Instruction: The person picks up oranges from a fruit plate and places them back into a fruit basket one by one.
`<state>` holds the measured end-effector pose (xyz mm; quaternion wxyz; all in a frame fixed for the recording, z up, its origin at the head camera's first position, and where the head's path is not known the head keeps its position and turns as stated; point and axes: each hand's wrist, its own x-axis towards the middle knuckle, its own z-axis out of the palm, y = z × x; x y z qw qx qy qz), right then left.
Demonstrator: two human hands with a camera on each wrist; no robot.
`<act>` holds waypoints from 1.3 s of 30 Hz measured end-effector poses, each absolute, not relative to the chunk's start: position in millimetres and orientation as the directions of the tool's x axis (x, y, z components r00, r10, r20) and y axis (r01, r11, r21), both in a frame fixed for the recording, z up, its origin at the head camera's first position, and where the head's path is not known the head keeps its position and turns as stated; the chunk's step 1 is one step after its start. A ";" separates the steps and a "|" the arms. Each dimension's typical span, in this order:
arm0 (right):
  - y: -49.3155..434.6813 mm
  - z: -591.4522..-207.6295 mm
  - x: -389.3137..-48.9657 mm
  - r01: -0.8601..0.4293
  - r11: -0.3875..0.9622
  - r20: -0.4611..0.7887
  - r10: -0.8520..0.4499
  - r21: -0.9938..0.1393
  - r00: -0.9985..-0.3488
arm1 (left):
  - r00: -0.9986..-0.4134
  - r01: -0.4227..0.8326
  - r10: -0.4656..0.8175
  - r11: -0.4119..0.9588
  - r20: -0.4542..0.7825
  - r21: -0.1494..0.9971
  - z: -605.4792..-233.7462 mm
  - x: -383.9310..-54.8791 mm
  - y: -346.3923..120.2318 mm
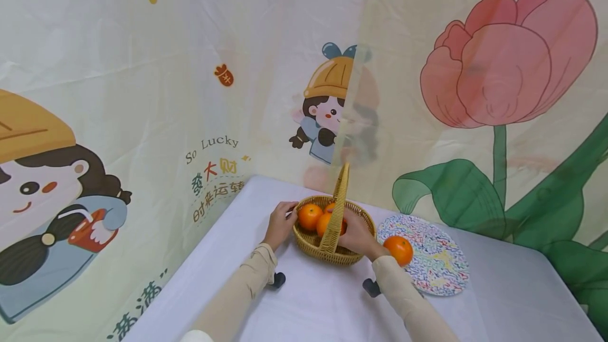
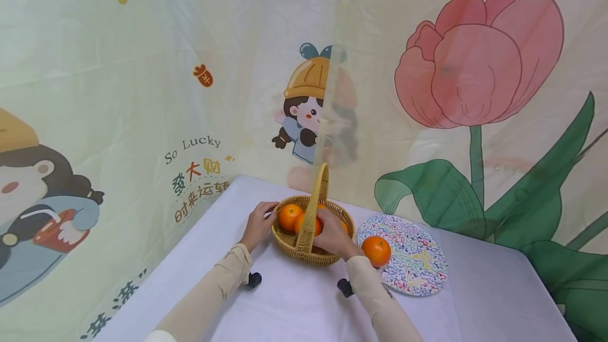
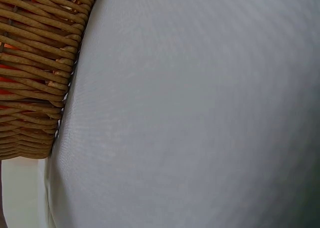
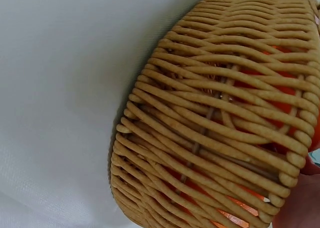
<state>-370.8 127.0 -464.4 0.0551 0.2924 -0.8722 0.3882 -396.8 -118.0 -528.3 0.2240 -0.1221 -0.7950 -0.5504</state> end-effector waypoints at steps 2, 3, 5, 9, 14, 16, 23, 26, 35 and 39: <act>126.3 -464.3 -369.7 -0.557 0.520 0.323 -0.475 -0.647 -0.818 | -0.870 0.440 -0.054 0.366 0.491 0.820 -528.5 -396.3 -117.7; 125.9 -464.2 -369.3 -0.561 0.517 0.322 -0.481 -0.647 -0.815 | -0.869 0.441 -0.054 0.367 0.492 0.819 -528.7 -396.1 -117.6; 125.3 -465.3 -369.0 -0.573 0.515 0.324 -0.496 -0.637 -0.806 | -0.868 0.442 -0.054 0.369 0.494 0.817 -529.1 -395.7 -117.3; 124.3 -466.9 -368.2 -0.584 0.513 0.302 -0.531 -0.629 -0.792 | -0.871 0.438 -0.054 0.366 0.489 0.821 -528.9 -395.3 -116.6; 125.3 -469.2 -365.5 -0.585 0.547 0.266 -0.553 -0.599 -0.789 | -0.871 0.440 -0.050 0.364 0.489 0.821 -528.2 -395.0 -115.8; 125.8 -470.0 -365.0 -0.592 0.555 0.264 -0.559 -0.585 -0.786 | -0.871 0.438 -0.052 0.367 0.488 0.821 -527.7 -394.7 -115.8; 126.9 -467.9 -365.7 -0.595 0.553 0.279 -0.552 -0.583 -0.786 | -0.863 0.452 -0.049 0.371 0.504 0.811 -527.1 -395.1 -116.2; 127.7 -464.4 -365.4 -0.575 0.538 0.269 -0.543 -0.616 -0.796 | -0.853 0.468 -0.049 0.373 0.520 0.801 -527.4 -395.5 -116.5; 134.2 -449.0 -364.5 -0.492 0.519 0.263 -0.454 -0.699 -0.851 | -0.853 0.467 -0.047 0.374 0.519 0.801 -527.2 -396.2 -117.6; 140.7 -444.2 -365.2 -0.470 0.550 0.271 -0.405 -0.690 -0.873 | -0.861 0.455 -0.051 0.371 0.507 0.810 -527.0 -395.3 -118.1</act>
